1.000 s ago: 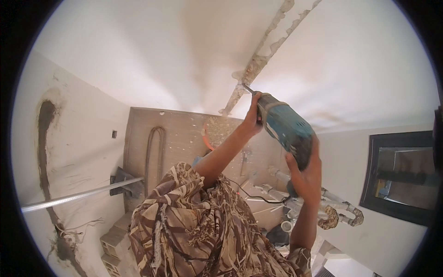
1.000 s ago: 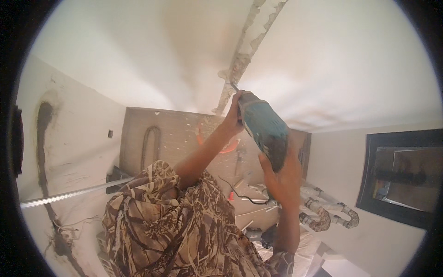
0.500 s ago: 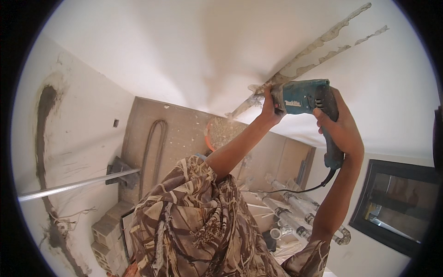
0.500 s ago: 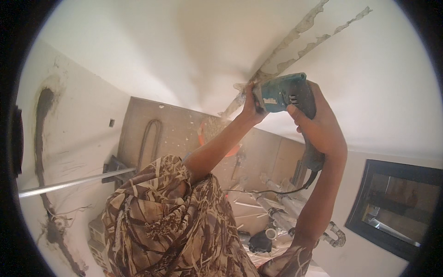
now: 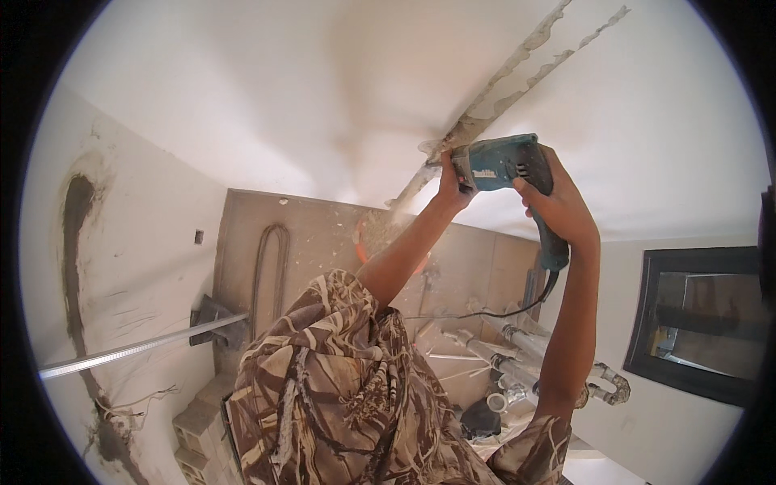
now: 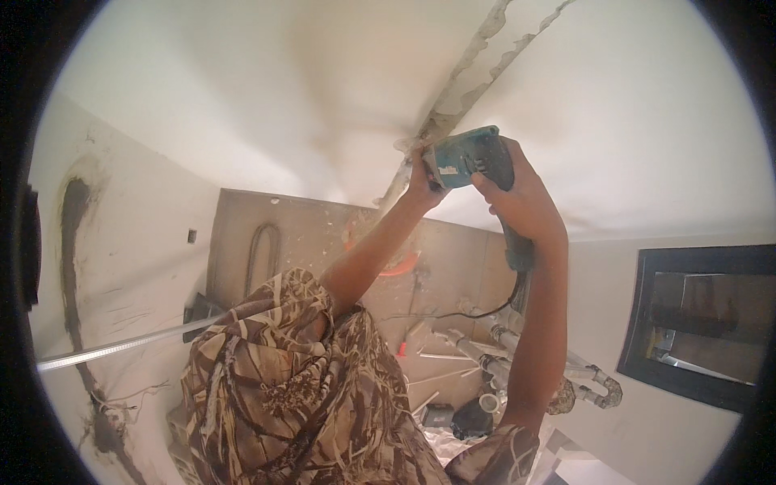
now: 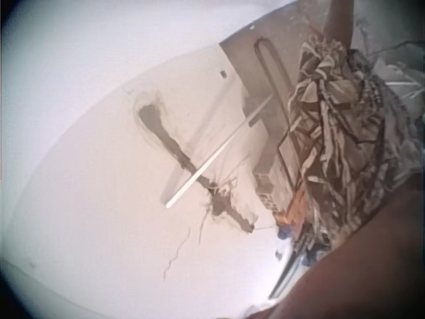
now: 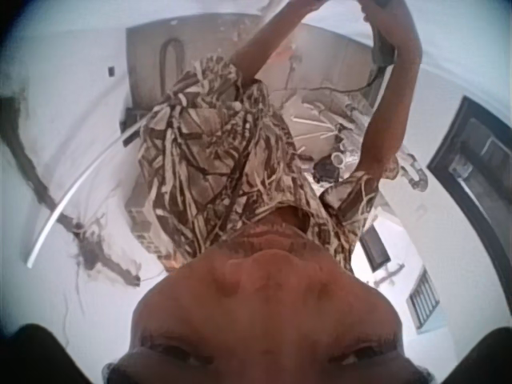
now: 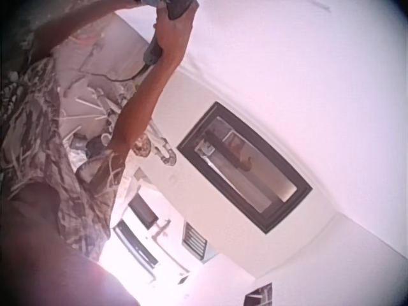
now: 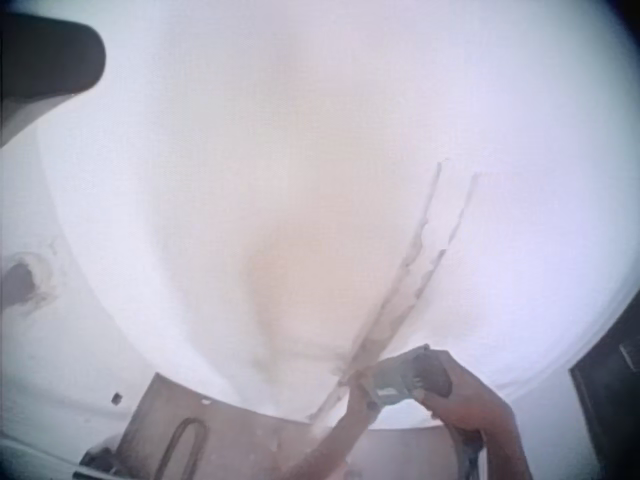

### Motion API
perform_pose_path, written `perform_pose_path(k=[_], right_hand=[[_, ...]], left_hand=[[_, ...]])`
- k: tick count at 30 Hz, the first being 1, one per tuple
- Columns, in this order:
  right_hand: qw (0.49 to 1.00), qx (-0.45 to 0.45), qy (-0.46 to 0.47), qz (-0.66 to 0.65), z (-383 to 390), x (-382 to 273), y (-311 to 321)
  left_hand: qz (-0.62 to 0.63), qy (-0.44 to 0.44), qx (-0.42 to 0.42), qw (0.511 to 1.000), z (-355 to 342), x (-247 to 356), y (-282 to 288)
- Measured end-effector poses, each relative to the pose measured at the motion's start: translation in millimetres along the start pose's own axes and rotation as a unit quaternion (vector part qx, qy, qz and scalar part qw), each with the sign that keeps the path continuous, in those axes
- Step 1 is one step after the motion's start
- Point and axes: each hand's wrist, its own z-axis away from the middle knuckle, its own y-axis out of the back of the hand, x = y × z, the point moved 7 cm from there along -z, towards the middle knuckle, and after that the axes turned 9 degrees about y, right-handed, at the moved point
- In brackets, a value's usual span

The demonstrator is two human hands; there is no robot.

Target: The person uses a rotary hammer to chisel a vertical channel into a wall, allowing dust and debris to fall into a bucket on the floor.

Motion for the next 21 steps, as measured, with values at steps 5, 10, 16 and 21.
perform_pose_path(k=[5,10,16,21], right_hand=[[0.999,-0.041,0.019,0.012,-32,-7,1],[0.992,-0.109,0.064,-0.001,-67,17,6],[0.962,-0.168,-0.019,0.215,-53,131,-144],[0.987,-0.122,-0.098,0.025,66,165,-201]], left_hand=[[0.028,-0.043,-0.074,0.996,-7,15,-15],[0.065,-0.106,-0.075,0.989,-37,17,15],[0.072,-0.114,-0.199,0.971,34,-13,158],[0.090,0.013,0.070,0.993,111,-53,274]])
